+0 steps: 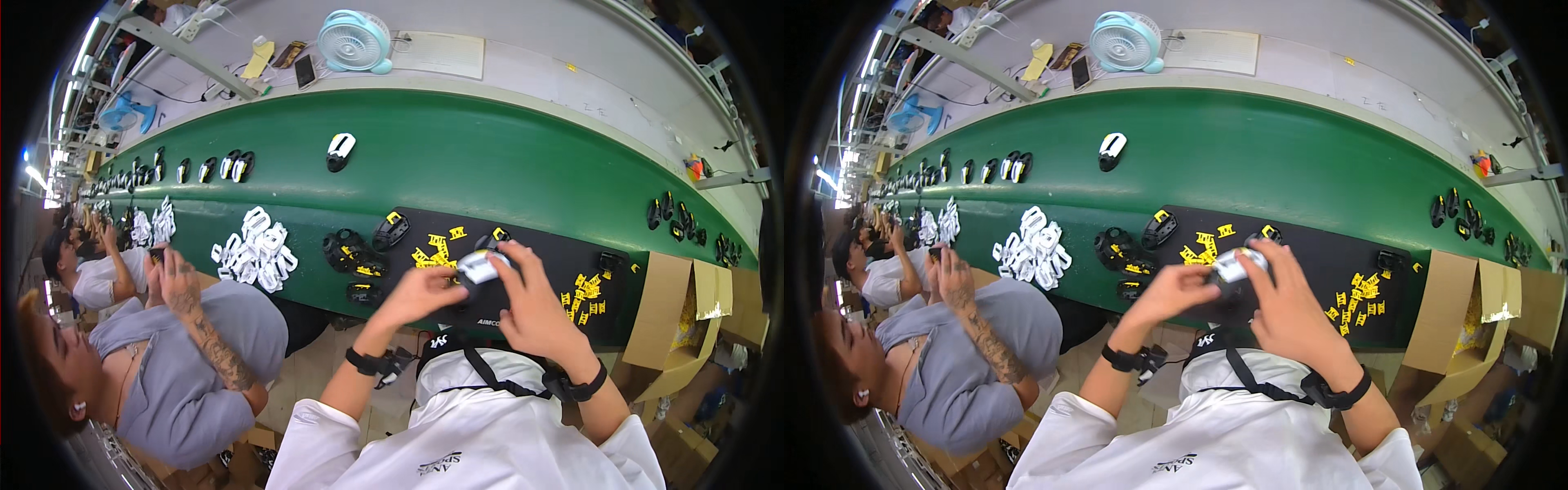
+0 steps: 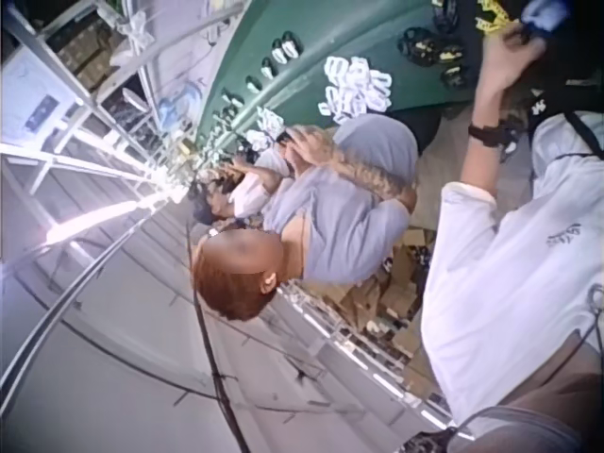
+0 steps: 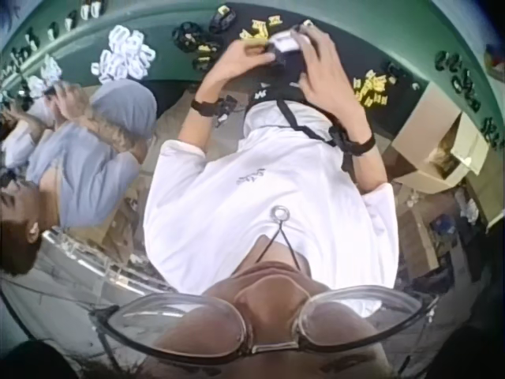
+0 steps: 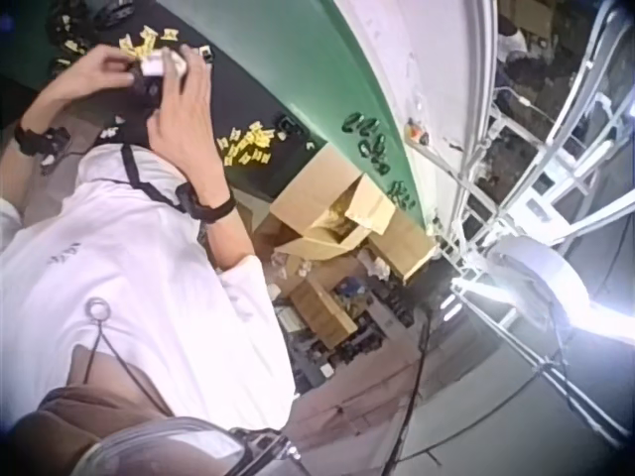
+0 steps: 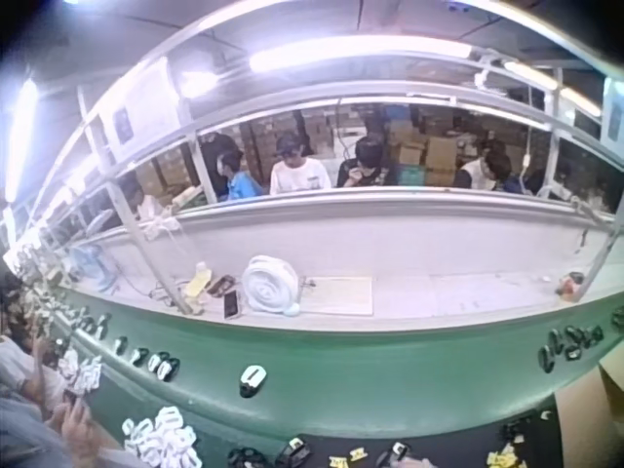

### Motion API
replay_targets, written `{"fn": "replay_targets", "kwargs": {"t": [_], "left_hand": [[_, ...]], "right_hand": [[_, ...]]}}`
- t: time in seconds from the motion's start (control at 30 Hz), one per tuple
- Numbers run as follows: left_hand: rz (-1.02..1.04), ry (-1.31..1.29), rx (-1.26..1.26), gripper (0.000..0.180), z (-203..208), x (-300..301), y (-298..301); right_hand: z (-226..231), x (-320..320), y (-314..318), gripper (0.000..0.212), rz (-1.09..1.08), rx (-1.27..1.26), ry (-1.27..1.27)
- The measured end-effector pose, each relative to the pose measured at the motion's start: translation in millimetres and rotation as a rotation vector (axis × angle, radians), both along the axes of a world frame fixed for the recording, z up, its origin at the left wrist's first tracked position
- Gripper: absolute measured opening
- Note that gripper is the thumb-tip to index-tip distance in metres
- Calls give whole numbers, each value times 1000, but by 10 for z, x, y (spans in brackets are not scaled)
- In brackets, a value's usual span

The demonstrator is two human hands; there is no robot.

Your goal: Assemble plastic components and shells for a computer mouse or controller on an assembly line.

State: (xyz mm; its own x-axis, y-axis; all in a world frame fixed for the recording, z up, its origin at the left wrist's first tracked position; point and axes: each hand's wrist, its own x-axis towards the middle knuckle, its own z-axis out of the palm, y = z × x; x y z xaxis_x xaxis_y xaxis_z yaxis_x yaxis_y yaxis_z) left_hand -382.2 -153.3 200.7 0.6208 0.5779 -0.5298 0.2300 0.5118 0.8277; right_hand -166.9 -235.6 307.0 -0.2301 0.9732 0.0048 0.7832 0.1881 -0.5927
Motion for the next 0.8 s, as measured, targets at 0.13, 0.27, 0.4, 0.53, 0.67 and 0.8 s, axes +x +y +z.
{"fn": "replay_targets", "kwargs": {"t": [0.13,0.27,0.4,0.53,0.67,0.8], "left_hand": [[159,341,889,45,-728,-100,743],[193,670,1011,48,-1401,-351,1716],[334,956,1129,53,-2279,-698,2322],[90,1051,1058,47,-2275,-297,2616],[215,1057,884,59,-2173,-121,2686],[413,908,998,53,-1734,-441,2246]], "right_hand": [[-19,472,-186,33,-326,-77,18],[-109,780,-555,47,-452,-154,-174],[-123,821,-809,48,-534,-277,-180],[-20,872,-986,29,-568,-427,-124],[-11,877,-1042,16,-532,-491,-108],[-137,721,-839,28,-512,-463,88]]}}
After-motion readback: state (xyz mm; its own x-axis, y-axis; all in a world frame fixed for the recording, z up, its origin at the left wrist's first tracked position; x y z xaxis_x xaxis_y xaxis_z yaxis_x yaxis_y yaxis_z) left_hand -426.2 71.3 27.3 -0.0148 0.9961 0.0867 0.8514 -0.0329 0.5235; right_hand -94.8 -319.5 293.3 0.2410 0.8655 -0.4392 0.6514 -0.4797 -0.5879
